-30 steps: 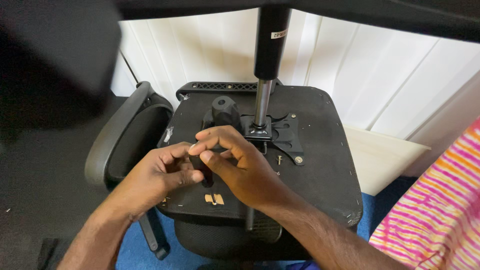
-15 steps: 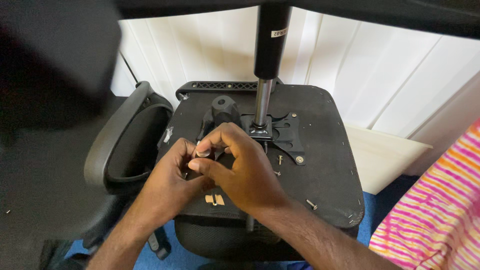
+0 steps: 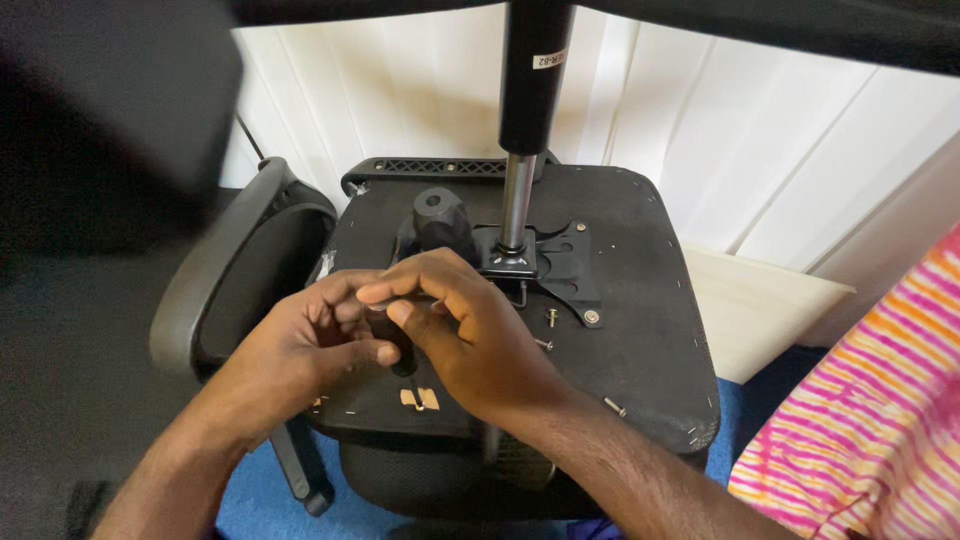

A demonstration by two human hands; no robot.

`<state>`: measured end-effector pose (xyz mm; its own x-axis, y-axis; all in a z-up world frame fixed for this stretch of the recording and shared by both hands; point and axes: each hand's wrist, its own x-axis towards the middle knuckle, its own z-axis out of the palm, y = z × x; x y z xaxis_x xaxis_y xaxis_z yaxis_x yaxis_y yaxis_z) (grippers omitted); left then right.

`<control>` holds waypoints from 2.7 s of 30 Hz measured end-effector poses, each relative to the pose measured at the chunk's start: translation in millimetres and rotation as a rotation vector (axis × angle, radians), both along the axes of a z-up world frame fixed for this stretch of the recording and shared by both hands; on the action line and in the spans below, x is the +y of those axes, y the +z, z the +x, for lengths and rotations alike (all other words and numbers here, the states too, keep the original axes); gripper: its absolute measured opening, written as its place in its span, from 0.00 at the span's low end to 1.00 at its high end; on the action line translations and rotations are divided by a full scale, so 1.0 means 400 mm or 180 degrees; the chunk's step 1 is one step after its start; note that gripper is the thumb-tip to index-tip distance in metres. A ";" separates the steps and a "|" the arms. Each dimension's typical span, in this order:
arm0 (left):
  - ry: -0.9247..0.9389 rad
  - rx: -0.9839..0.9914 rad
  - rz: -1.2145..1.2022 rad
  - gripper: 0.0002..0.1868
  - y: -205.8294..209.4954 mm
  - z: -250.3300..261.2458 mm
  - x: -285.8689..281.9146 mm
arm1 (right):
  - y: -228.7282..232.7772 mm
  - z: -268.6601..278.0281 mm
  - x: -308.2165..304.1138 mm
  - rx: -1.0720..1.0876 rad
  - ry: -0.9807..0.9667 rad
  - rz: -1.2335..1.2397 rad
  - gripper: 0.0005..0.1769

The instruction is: The person threads a screw through a white plastic washer and then uses a screwdriver to drive the screw into the underside of an overturned office chair. The person repeats this process for multiple screws, securing the chair base to the seat.

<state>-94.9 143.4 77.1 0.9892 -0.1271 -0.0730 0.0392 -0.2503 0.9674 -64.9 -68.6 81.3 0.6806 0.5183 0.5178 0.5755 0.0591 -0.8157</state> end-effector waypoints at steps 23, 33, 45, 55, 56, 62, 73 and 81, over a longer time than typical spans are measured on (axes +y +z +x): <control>-0.0411 0.0298 0.0236 0.22 0.058 0.016 -0.031 | 0.011 0.018 -0.019 0.0093 0.0009 0.0069 0.08; 0.0128 0.0352 0.0358 0.18 0.059 0.011 -0.053 | 0.025 0.011 -0.011 0.0815 0.0319 0.0143 0.11; 0.0543 0.0658 0.1841 0.20 0.086 0.000 -0.108 | 0.014 0.016 0.005 0.0463 0.0190 0.0016 0.11; -0.0546 0.0358 -0.0186 0.31 0.032 -0.003 0.014 | 0.000 0.008 0.011 0.0618 0.1071 0.0340 0.06; -0.0626 0.0314 -0.0326 0.31 0.027 -0.001 0.016 | 0.003 0.012 0.010 0.0653 0.1116 0.0418 0.06; -0.0249 0.0208 0.0267 0.20 0.039 -0.011 -0.023 | 0.007 0.001 0.010 0.0489 0.0547 0.0177 0.10; 0.0359 -0.0452 0.1040 0.22 0.042 -0.015 -0.091 | -0.005 0.006 0.020 -0.0087 0.0028 0.0375 0.12; -0.0041 0.0094 0.0605 0.25 0.046 -0.008 -0.077 | 0.008 -0.005 0.015 0.1355 0.0601 0.0106 0.07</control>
